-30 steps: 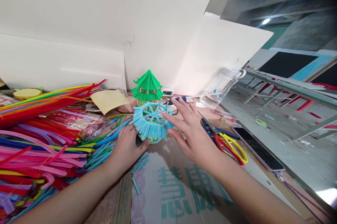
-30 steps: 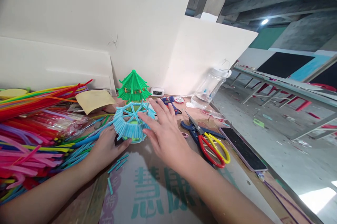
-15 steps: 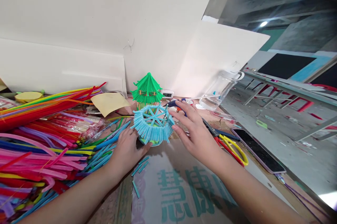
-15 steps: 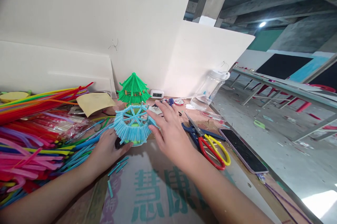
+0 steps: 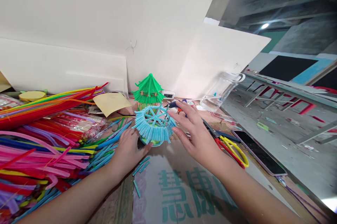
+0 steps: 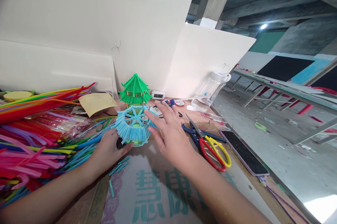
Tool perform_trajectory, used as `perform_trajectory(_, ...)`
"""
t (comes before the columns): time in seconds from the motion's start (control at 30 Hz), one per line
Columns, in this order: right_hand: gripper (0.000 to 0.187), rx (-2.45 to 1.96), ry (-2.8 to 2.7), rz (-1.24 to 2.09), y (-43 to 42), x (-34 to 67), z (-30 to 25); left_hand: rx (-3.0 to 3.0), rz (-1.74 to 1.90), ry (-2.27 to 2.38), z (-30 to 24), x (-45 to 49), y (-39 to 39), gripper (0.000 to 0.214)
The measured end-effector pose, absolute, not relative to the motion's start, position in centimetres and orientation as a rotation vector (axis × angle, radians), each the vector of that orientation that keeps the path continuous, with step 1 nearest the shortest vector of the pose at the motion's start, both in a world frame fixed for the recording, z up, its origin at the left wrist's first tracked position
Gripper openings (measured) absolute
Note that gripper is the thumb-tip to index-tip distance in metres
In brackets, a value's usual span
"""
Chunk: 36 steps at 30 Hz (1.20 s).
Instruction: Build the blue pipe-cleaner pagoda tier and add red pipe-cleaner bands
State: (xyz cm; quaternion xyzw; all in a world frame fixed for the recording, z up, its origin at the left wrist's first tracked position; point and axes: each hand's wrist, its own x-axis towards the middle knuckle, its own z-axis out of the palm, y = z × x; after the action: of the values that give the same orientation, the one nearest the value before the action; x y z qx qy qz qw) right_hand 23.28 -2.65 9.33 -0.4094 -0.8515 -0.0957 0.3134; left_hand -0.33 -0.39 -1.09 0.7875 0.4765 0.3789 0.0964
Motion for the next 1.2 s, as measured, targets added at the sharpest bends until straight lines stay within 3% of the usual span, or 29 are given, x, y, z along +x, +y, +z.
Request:
perform_trajectory(0.13,0.037,-1.046,-2.274,-0.299,-2.73,23.14,9.17,2.333,1.096,1.424,-1.04,-0.32,-0.42,0.035)
perform_trajectory(0.3,0.047,-1.078,-2.249,-0.319,-2.52,23.30,9.03,2.325,1.102,1.455,-1.18,-0.25,-0.40,0.033)
perform_trajectory(1.2,0.042,-1.058,-2.273,-0.353,-2.80,23.03,8.75,2.319,1.131,1.408,-1.66,-0.26,-0.12,0.040)
